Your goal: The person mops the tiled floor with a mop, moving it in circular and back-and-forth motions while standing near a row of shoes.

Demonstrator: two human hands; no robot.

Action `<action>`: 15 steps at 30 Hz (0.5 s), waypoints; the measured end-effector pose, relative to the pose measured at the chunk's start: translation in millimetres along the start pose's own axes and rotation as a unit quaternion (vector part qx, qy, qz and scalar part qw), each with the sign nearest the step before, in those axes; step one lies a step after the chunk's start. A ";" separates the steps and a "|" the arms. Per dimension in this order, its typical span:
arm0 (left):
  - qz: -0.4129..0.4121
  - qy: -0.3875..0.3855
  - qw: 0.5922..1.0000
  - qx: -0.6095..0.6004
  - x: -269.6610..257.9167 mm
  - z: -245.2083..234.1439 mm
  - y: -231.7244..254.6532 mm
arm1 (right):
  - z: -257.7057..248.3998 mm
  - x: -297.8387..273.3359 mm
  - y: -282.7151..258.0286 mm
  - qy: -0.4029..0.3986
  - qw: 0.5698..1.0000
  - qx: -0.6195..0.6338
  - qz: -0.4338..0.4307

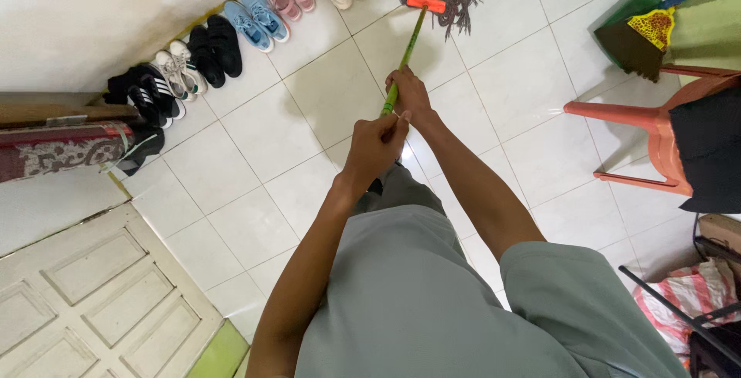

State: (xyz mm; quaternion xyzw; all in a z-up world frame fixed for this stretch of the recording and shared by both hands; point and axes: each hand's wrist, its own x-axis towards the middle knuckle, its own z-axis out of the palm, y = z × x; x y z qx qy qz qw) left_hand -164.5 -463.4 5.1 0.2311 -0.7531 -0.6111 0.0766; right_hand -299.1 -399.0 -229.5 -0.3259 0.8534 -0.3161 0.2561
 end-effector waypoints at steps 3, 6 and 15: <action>0.038 0.001 0.999 0.015 -7.0 6.6 2.7 | -9.6 -11.4 -3.8 0.021 0.997 0.018 -0.073; 0.029 0.015 0.999 0.028 -9.9 10.2 4.5 | -10.8 -15.4 -11.9 0.050 0.998 0.012 -0.042; 0.027 0.020 0.998 0.054 -16.0 -10.9 19.9 | 4.9 -22.2 -23.0 0.025 0.997 0.061 -0.028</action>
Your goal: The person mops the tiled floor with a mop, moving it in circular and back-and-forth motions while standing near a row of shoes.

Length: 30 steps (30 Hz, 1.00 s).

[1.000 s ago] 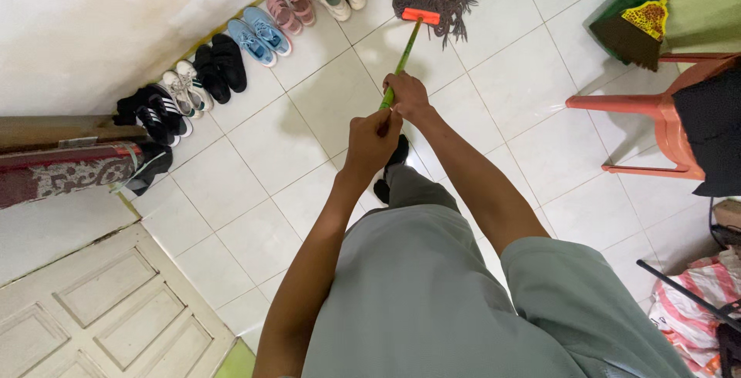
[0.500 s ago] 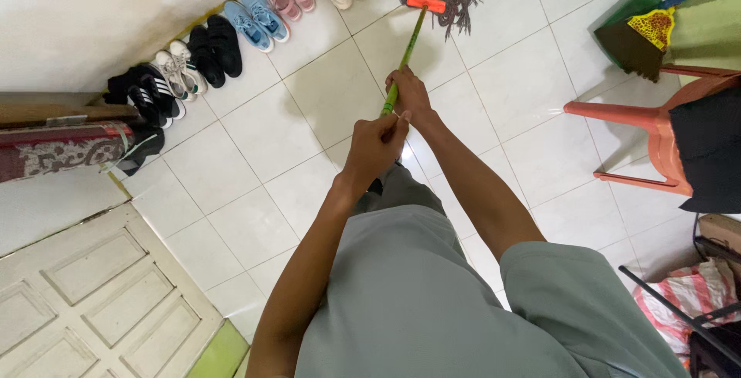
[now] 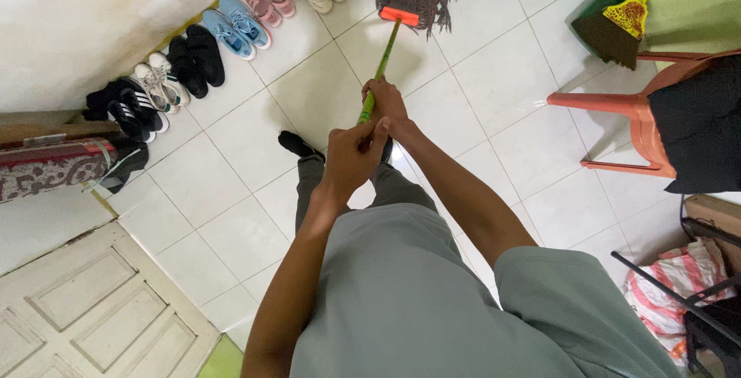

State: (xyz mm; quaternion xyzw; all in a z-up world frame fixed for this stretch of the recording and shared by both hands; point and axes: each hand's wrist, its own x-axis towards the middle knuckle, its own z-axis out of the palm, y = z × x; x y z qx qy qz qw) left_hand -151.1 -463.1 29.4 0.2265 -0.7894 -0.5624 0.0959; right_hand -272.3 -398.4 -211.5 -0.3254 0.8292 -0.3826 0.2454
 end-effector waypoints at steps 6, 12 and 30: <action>-0.027 -0.006 0.999 0.023 4.1 -26.7 -1.1 | 26.2 12.0 -12.0 0.011 1.000 0.015 0.014; -0.009 -0.006 1.000 0.016 17.9 -49.5 -10.0 | 35.2 24.6 -43.5 0.066 0.993 0.090 0.038; -0.019 0.016 0.999 0.024 43.7 -142.3 -15.6 | 75.7 66.9 -98.0 0.086 0.982 0.095 -0.139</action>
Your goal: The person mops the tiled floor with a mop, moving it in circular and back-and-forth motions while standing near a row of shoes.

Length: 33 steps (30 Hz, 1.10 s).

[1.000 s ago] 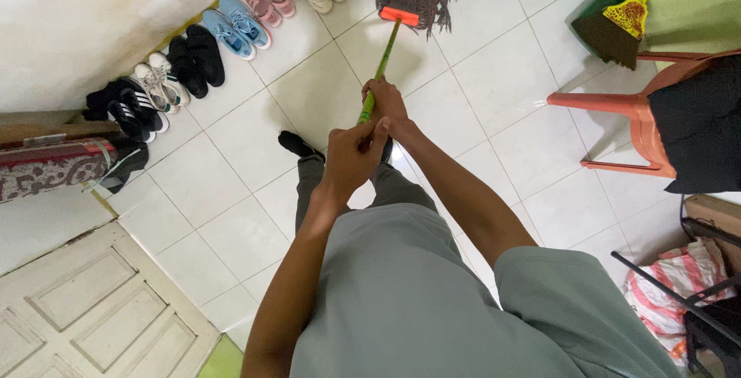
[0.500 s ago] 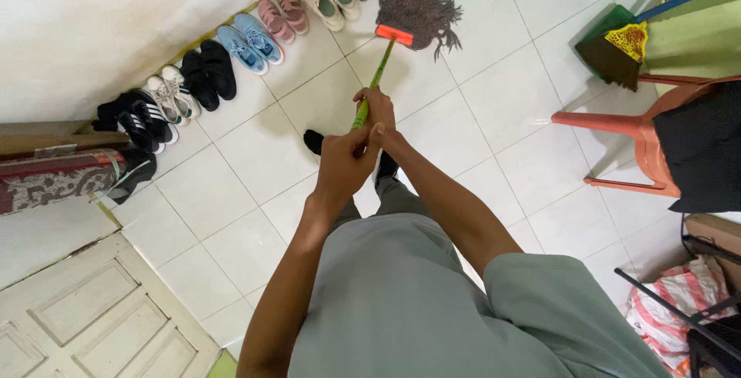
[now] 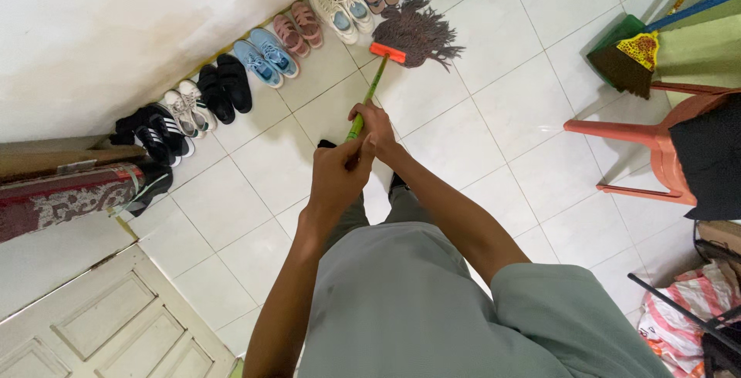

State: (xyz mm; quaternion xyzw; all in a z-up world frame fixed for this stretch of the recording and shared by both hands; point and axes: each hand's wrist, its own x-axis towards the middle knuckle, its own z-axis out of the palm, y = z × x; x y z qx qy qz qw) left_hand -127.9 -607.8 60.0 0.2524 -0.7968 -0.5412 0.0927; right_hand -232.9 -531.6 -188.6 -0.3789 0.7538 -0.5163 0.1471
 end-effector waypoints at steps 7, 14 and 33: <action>0.006 -0.048 0.999 0.016 -3.4 -0.6 20.3 | -24.4 -4.1 -27.8 -0.135 0.986 -0.063 0.071; 0.056 -0.066 0.996 -0.005 -25.4 31.0 40.5 | -47.8 -23.6 -29.2 -0.188 0.968 -0.109 0.124; 0.117 -0.024 0.993 -0.004 -29.4 89.6 -33.3 | -49.7 -19.7 60.2 -0.164 0.956 -0.230 0.084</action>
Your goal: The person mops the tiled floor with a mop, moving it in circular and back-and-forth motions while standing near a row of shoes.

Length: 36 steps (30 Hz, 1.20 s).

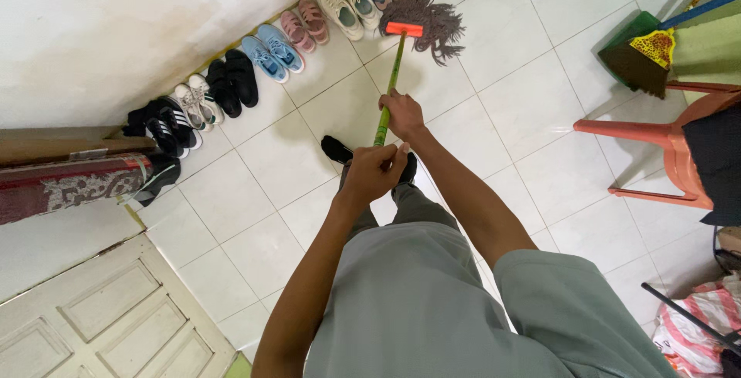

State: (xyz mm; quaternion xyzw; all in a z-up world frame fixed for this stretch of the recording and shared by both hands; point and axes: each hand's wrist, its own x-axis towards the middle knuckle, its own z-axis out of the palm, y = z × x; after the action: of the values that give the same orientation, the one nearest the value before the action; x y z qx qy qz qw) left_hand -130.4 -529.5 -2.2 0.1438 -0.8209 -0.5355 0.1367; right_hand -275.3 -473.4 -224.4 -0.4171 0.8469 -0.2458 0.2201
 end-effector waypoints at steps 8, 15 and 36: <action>-0.017 -0.053 0.998 -0.028 3.3 3.3 5.7 | -1.2 -8.6 4.0 0.051 0.999 -0.001 0.005; 0.022 -0.040 0.998 -0.040 12.1 3.5 27.2 | -36.8 -32.5 -8.3 0.020 0.999 -0.042 0.021; 0.076 -0.140 0.985 -0.062 53.0 94.3 43.7 | -92.3 -69.7 76.9 0.032 0.979 -0.062 0.190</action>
State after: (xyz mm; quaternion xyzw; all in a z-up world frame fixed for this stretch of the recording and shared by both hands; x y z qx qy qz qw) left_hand -218.8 -453.8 5.0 -0.0039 -0.8056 -0.5883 0.0694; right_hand -335.9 -354.2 -186.6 -0.2532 0.9308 -0.1598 0.2095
